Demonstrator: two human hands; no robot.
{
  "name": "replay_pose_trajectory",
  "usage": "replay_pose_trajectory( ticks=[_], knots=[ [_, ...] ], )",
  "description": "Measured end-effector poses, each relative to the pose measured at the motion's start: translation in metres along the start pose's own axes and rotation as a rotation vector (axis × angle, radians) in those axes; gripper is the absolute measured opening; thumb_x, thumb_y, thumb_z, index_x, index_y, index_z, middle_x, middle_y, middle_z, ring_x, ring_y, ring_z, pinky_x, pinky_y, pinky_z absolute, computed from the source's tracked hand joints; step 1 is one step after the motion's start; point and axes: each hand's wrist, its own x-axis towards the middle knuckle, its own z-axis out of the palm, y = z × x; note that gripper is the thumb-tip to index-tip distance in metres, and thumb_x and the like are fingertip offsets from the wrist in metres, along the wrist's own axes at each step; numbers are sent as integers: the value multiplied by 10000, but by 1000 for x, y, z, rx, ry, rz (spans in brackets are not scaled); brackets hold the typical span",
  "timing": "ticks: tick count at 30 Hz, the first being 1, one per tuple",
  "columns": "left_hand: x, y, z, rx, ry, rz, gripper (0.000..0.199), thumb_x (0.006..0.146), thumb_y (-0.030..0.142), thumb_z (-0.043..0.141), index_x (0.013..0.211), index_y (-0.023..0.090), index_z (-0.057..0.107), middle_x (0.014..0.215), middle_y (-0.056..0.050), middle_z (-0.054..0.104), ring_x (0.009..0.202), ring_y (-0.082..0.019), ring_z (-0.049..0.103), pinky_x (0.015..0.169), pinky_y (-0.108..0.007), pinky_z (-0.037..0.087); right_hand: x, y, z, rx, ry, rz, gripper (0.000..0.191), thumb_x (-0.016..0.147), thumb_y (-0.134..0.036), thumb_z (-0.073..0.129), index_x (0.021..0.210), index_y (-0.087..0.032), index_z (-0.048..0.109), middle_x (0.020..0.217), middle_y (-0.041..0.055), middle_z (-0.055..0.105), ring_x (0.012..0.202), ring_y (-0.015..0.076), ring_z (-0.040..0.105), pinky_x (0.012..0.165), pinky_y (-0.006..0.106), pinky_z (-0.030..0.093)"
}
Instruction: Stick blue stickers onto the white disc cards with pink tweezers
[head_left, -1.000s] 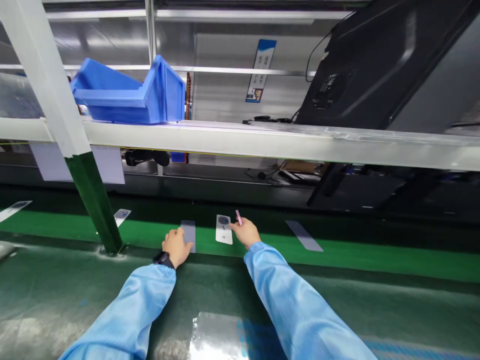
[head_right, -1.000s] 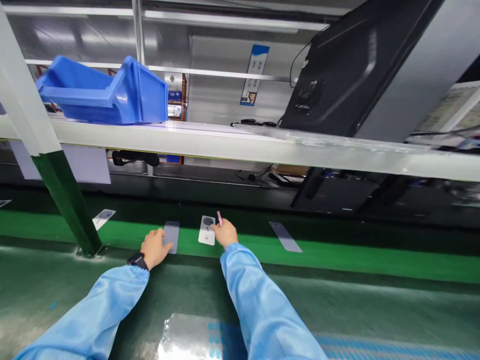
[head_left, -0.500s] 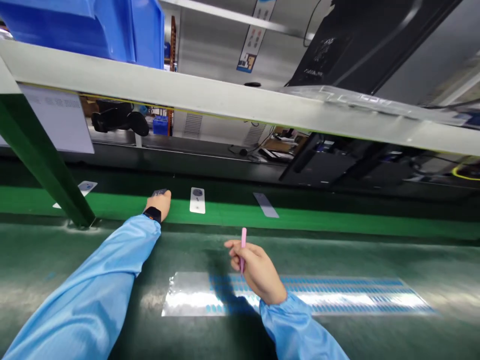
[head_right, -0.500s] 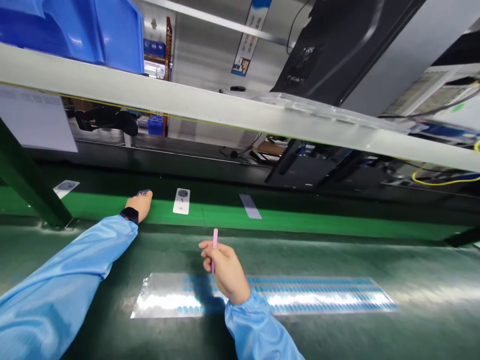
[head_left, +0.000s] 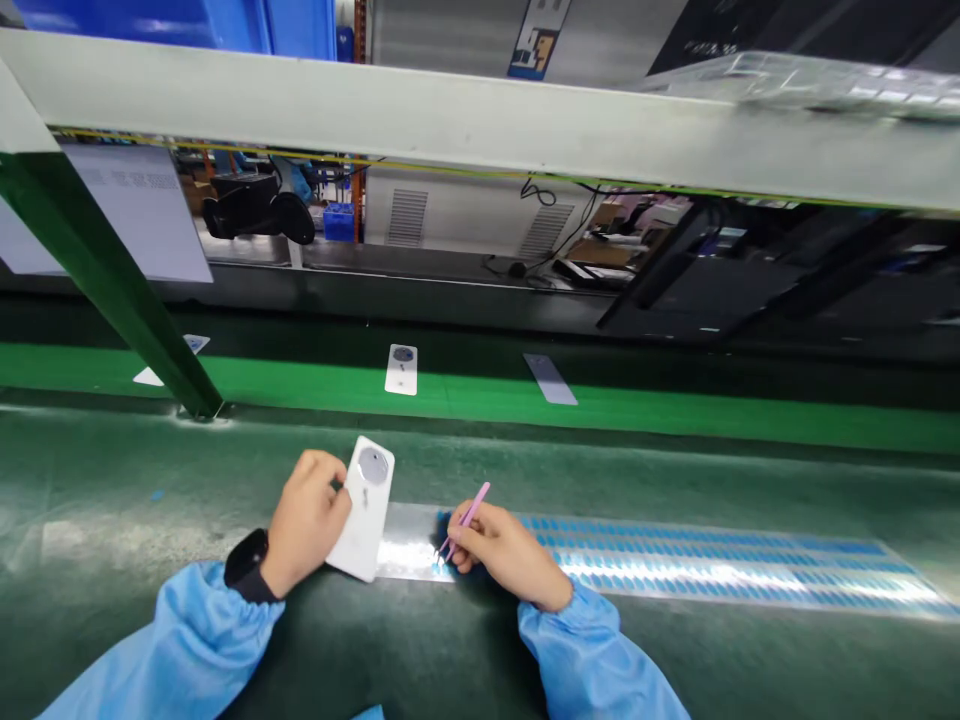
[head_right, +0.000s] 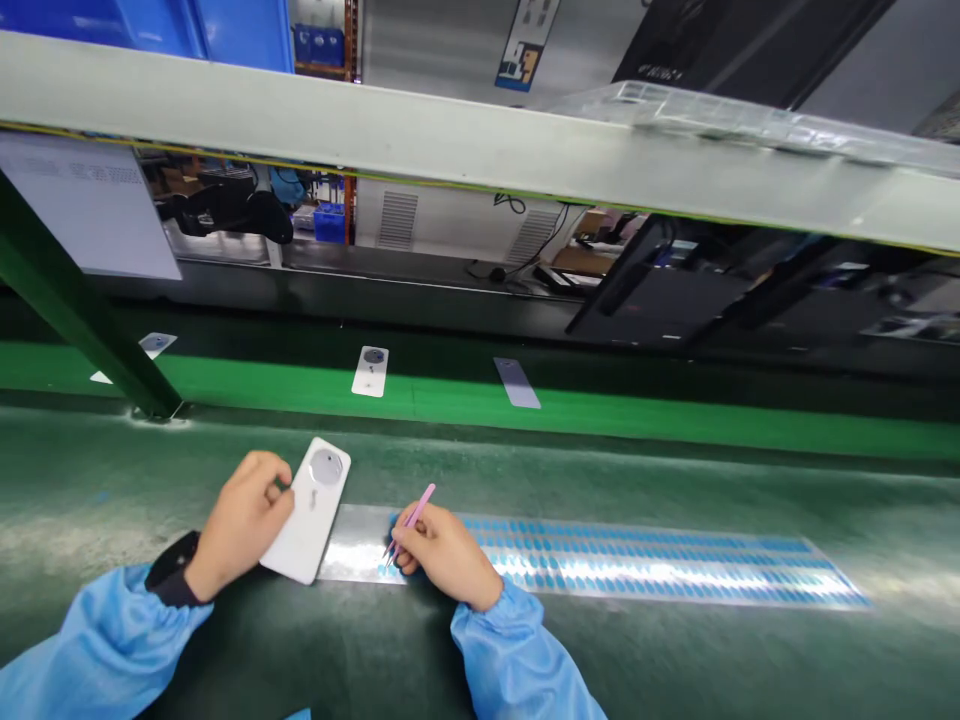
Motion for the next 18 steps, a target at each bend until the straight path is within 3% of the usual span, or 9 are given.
replay_pose_trajectory(
  ticks=[4, 10, 14, 18],
  knots=[
    [-31, 1, 27, 49, -171, 13, 141, 758, 126, 398, 788, 222, 496, 931, -24, 531, 714, -145, 572, 705, -278, 485, 0, 2, 4, -98, 40, 9, 287, 684, -456, 591, 724, -180, 523, 574, -16, 602, 504, 124, 574, 491, 261, 478],
    [-30, 11, 24, 303, -491, 0, 152, 849, 198, 432, 959, 233, 530, 1037, -47, 543, 879, -215, 601, 779, -333, 470, 0, -3, 7, -155, 75, 29, 260, 675, -443, 570, 711, -188, 531, 574, -14, 606, 497, 114, 557, 482, 246, 460],
    [-32, 17, 22, 356, -551, -16, 194, 851, 220, 456, 1026, 233, 538, 1049, -67, 568, 917, -251, 608, 800, -372, 472, 1, -1, 3, -158, 51, 26, 344, 641, -534, 584, 676, -194, 549, 595, 14, 633, 499, 138, 567, 497, 276, 470],
    [-31, 22, 24, 319, -585, 27, 255, 857, 345, 499, 1072, 218, 549, 1086, -100, 616, 930, -275, 630, 768, -377, 493, 10, 33, -9, -314, 40, -25, 388, 719, -590, 544, 623, -219, 609, 559, 56, 629, 488, 176, 578, 495, 310, 480]
  ],
)
